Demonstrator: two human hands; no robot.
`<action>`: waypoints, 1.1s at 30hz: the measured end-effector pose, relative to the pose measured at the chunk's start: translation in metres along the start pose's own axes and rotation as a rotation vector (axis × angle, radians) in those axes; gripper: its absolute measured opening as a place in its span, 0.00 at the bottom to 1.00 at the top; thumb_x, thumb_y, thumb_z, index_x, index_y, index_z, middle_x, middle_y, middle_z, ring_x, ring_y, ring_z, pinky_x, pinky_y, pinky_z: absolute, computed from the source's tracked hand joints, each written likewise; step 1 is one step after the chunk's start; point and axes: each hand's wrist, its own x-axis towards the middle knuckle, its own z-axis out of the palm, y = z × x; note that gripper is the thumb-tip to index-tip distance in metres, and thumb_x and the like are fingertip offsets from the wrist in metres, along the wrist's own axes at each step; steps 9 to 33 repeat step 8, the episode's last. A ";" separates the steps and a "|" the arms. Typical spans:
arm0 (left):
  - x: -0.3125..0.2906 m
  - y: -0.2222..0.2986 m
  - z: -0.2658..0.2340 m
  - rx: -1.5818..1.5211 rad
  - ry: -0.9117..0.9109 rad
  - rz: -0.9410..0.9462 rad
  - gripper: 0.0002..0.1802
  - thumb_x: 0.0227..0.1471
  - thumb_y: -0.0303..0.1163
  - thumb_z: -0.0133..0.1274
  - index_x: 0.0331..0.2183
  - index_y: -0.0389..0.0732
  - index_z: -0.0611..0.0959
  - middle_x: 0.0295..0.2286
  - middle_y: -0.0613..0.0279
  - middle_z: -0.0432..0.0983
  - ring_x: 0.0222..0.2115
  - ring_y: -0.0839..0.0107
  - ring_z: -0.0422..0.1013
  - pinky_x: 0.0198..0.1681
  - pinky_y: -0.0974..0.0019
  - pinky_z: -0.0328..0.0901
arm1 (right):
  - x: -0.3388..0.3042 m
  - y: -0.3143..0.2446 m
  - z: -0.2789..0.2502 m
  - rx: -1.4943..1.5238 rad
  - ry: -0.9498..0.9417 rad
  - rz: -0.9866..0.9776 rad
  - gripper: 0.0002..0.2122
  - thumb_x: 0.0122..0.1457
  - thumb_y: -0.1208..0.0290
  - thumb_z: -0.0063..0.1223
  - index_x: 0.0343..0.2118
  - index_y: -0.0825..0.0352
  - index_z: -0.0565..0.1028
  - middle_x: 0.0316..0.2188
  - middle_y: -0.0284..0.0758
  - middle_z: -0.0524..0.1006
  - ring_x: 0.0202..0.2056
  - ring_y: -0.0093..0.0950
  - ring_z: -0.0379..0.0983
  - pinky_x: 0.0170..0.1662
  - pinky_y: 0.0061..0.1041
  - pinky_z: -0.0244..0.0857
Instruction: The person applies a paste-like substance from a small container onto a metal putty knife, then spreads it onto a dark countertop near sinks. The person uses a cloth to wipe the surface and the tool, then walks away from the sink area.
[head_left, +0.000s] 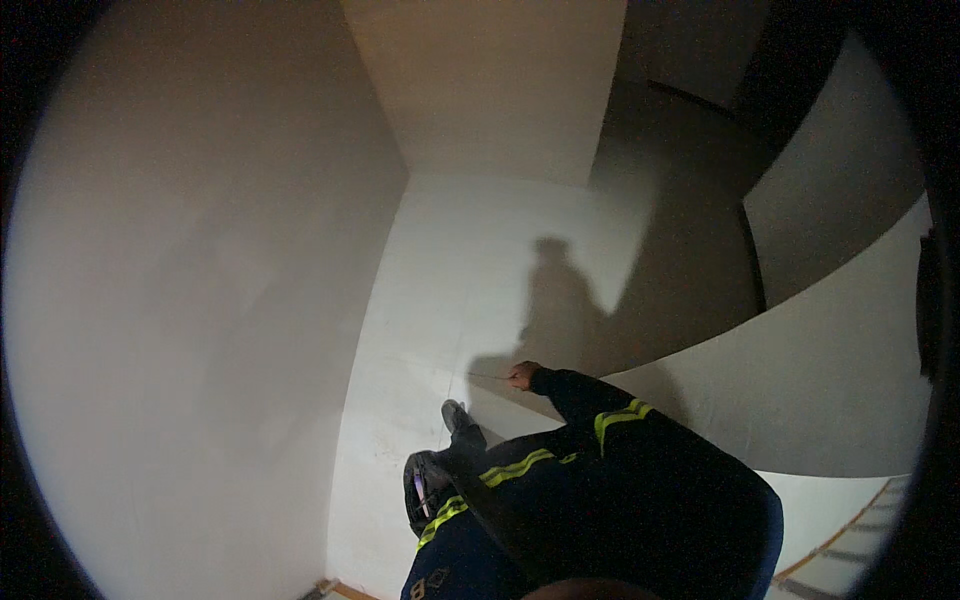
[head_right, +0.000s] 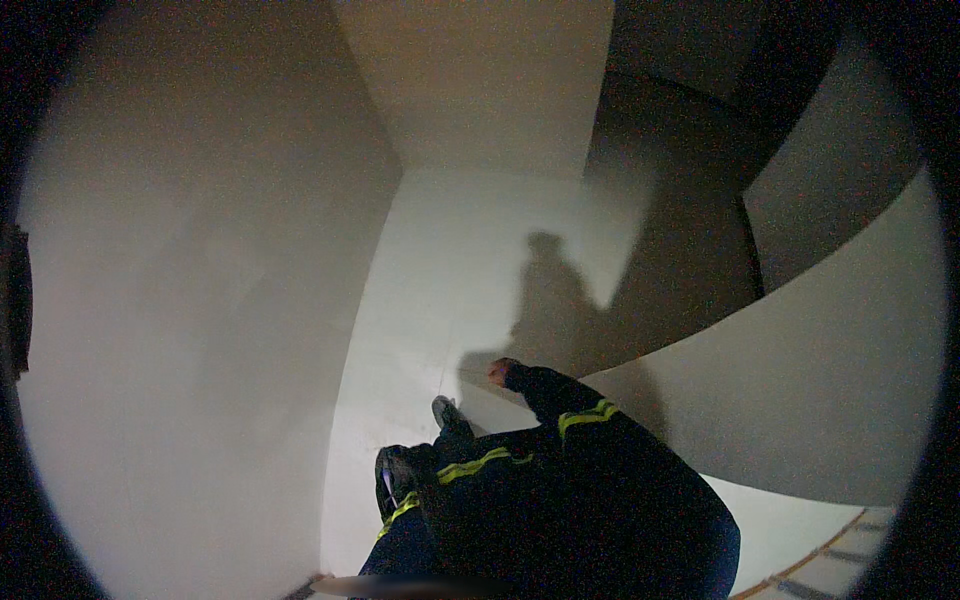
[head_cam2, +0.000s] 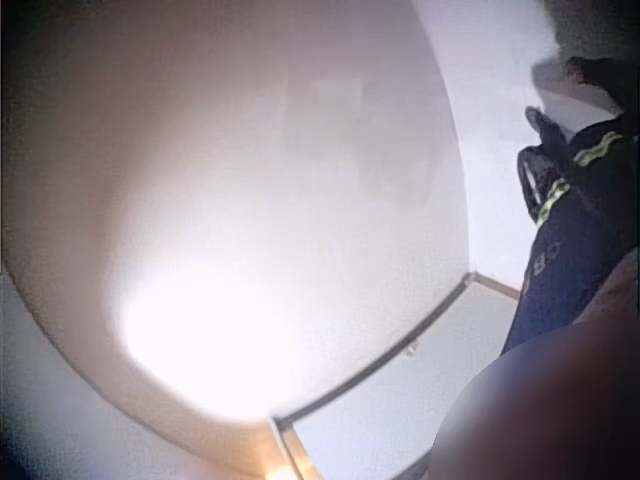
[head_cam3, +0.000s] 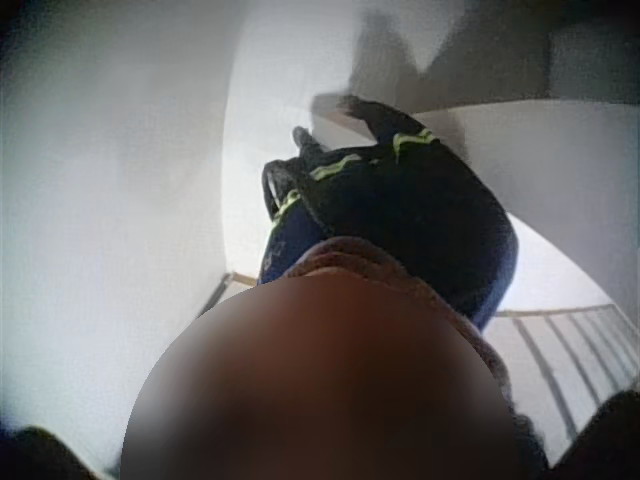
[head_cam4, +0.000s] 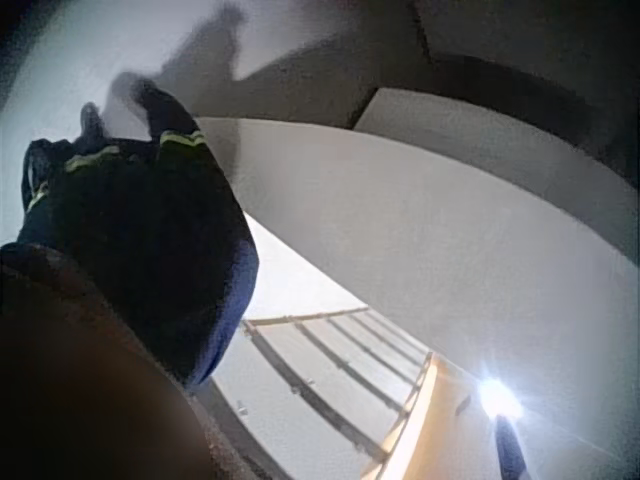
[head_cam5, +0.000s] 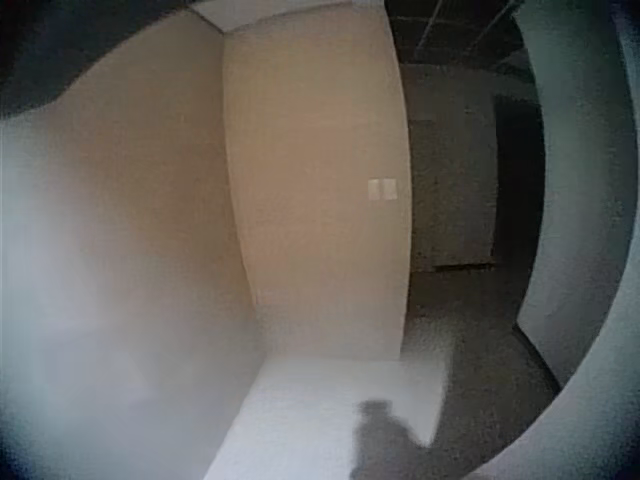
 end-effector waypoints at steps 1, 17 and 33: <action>-0.005 -0.001 0.004 0.021 -0.018 0.029 0.15 0.53 0.37 0.48 0.41 0.40 0.76 0.33 0.59 0.77 0.32 0.67 0.74 0.30 0.64 0.67 | -0.033 0.026 -0.009 0.065 0.021 0.045 0.16 0.51 0.56 0.52 0.35 0.64 0.76 0.27 0.36 0.78 0.25 0.27 0.74 0.31 0.28 0.69; -0.052 -0.051 0.029 0.284 -0.188 0.104 0.15 0.53 0.37 0.48 0.40 0.40 0.76 0.34 0.59 0.77 0.33 0.67 0.74 0.31 0.64 0.67 | -0.347 0.212 0.056 0.031 0.377 -0.178 0.18 0.54 0.55 0.50 0.37 0.65 0.75 0.26 0.35 0.77 0.24 0.26 0.74 0.28 0.27 0.69; -0.052 -0.051 0.029 0.284 -0.188 0.104 0.15 0.53 0.37 0.48 0.40 0.40 0.76 0.34 0.59 0.77 0.33 0.67 0.74 0.31 0.64 0.67 | -0.347 0.212 0.056 0.031 0.377 -0.178 0.18 0.54 0.55 0.50 0.37 0.65 0.75 0.26 0.35 0.77 0.24 0.26 0.74 0.28 0.27 0.69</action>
